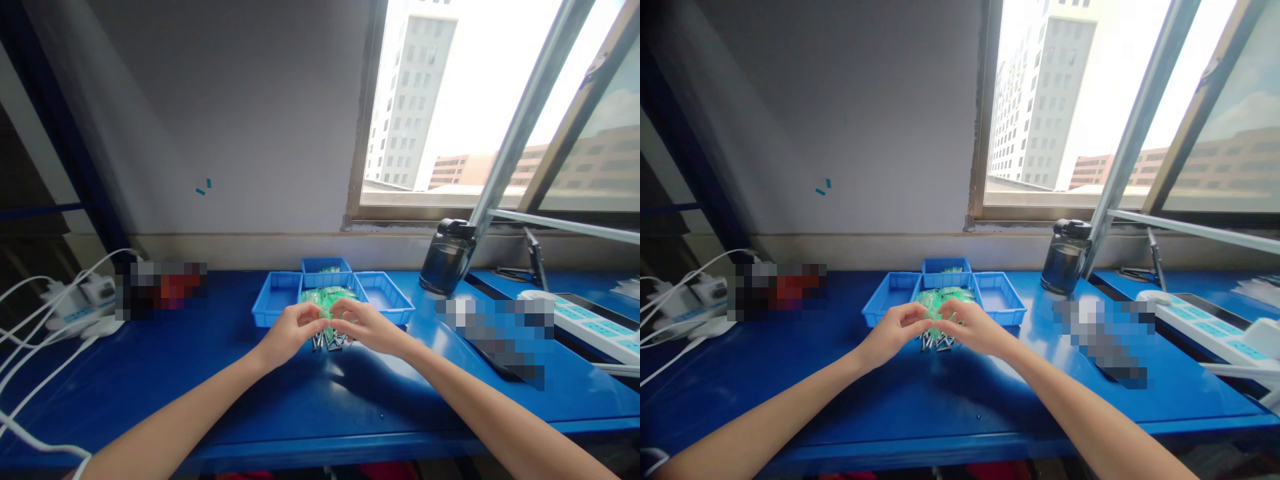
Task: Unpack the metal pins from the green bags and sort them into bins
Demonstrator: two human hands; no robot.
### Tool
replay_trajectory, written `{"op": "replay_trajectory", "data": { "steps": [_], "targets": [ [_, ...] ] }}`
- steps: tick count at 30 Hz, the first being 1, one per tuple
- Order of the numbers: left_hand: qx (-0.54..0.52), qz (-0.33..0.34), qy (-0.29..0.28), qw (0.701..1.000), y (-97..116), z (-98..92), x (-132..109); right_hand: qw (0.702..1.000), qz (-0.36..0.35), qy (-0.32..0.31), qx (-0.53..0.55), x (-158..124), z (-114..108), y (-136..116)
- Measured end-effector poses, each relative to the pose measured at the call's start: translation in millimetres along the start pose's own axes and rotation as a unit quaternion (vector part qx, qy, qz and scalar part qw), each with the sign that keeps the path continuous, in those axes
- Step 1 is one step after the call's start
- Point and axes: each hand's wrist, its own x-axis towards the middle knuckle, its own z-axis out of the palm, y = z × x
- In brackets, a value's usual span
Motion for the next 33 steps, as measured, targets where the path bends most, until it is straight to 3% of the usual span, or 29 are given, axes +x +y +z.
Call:
{"op": "replay_trajectory", "data": {
  "steps": [5, 10, 15, 18, 21, 26, 33],
  "targets": [
    [0.052, 0.045, 0.006, 0.998, 1.7, 0.0, -2.1, 1.0, -0.009, -0.006, 0.017, 0.1, 3.2, 1.9],
    [0.023, 0.008, 0.095, 0.995, -4.3, -3.4, 2.3, 0.997, 0.015, -0.02, 0.076, 2.3, -3.3, 4.7],
    [-0.007, -0.037, 0.029, 0.999, -4.9, -6.1, 4.4, 0.993, 0.03, -0.01, 0.112, 2.6, -8.0, -2.3],
    [-0.004, -0.048, 0.03, 0.998, -2.2, -6.8, 4.1, 0.992, 0.037, -0.014, 0.121, 3.0, -7.4, -1.9],
    [-0.02, -0.061, 0.044, 0.997, -0.8, -7.9, 5.1, 0.997, 0.018, -0.007, 0.078, 3.3, -8.0, 1.4],
    [-0.09, -0.078, 0.045, 0.992, -0.9, -7.8, 7.5, 0.995, -0.022, 0.07, -0.068, 2.1, -12.5, 3.7],
    [-0.107, -0.044, 0.069, 0.991, 7.0, -10.0, 6.1, 0.986, 0.011, 0.016, 0.164, -0.1, -18.9, -7.3]
  ]
}}
